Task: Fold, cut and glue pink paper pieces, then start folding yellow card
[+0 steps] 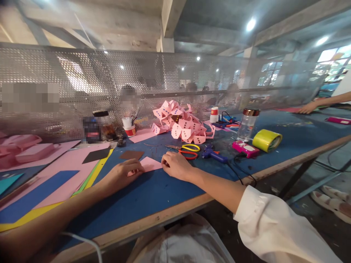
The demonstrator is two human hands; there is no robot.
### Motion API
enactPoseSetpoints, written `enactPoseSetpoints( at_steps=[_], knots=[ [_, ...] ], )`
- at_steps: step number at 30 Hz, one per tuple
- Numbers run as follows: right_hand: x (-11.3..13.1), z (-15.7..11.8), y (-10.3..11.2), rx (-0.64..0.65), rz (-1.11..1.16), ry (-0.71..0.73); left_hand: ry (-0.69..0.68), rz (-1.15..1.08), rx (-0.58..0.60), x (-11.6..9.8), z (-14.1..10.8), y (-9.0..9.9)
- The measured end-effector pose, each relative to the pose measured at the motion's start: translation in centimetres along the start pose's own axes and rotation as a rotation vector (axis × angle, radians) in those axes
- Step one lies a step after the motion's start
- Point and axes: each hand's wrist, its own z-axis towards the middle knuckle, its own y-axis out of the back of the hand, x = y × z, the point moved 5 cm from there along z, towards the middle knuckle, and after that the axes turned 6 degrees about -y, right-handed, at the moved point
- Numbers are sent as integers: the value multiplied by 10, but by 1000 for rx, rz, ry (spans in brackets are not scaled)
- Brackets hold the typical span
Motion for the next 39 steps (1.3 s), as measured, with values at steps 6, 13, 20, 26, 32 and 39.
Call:
enactPoseSetpoints(
  at_steps=[6,13,20,26,32,39],
  knots=[
    [2,-1,0,-19,-7,15,-108,41,46,-3,2,1],
    [2,-2,0,-26,-1,25,-92,89,27,-2,-9,8],
    [2,-2,1,-36,15,26,-42,123,52,16,-34,13],
    [3,-2,2,-35,27,20,-23,134,29,34,-56,16],
    [3,-2,2,-33,33,19,39,139,53,42,-73,28],
    [0,-3,0,-30,33,12,111,116,6,60,-95,32]
  ],
)
